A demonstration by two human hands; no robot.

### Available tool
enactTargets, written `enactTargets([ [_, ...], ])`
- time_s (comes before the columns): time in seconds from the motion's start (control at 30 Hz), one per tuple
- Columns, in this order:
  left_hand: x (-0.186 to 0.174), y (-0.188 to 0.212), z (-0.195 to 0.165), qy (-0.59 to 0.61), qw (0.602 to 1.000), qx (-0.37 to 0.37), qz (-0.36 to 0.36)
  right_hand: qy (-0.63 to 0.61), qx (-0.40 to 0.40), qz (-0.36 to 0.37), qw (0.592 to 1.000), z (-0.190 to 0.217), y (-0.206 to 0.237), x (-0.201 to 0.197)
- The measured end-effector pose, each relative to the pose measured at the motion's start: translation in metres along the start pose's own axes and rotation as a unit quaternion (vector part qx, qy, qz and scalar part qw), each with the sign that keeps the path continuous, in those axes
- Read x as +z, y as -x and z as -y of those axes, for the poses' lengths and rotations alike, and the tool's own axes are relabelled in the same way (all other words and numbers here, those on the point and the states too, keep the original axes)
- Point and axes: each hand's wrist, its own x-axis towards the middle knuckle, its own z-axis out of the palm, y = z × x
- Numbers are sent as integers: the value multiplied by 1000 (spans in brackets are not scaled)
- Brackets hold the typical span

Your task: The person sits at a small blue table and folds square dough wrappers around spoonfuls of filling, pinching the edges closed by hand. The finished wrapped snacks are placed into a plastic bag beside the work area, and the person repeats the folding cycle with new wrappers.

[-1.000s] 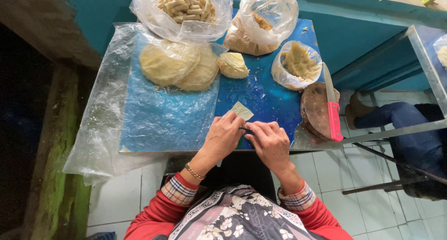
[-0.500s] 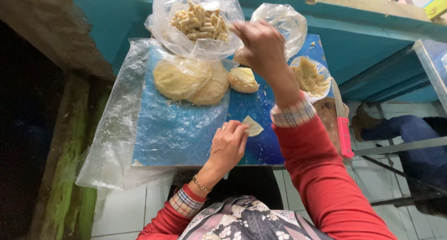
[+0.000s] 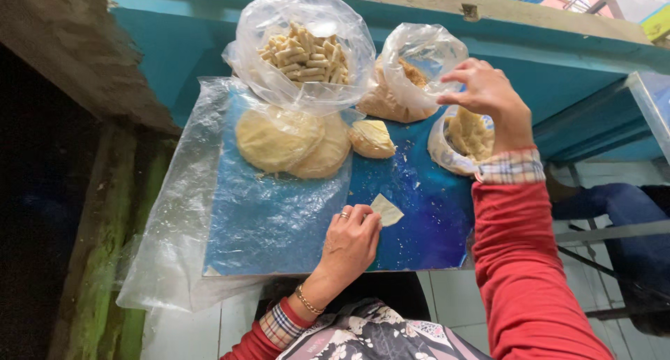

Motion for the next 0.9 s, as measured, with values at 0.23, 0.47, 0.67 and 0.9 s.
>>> enactTargets([
  [0.23,1,-1,-3,-16,1000,2,8,131,24,51,990,14,124,31],
  [0.47,1,2,-7,-36,999,11,-3,-8,41,-100,994,25,152,35],
  [0.67,5,5,-6,-49,999,19,-15,30,14,-169,985,45,148,52],
  [0.9,10,8,-3,-82,996,29,-12,24,59,-185,981,47,152,59],
])
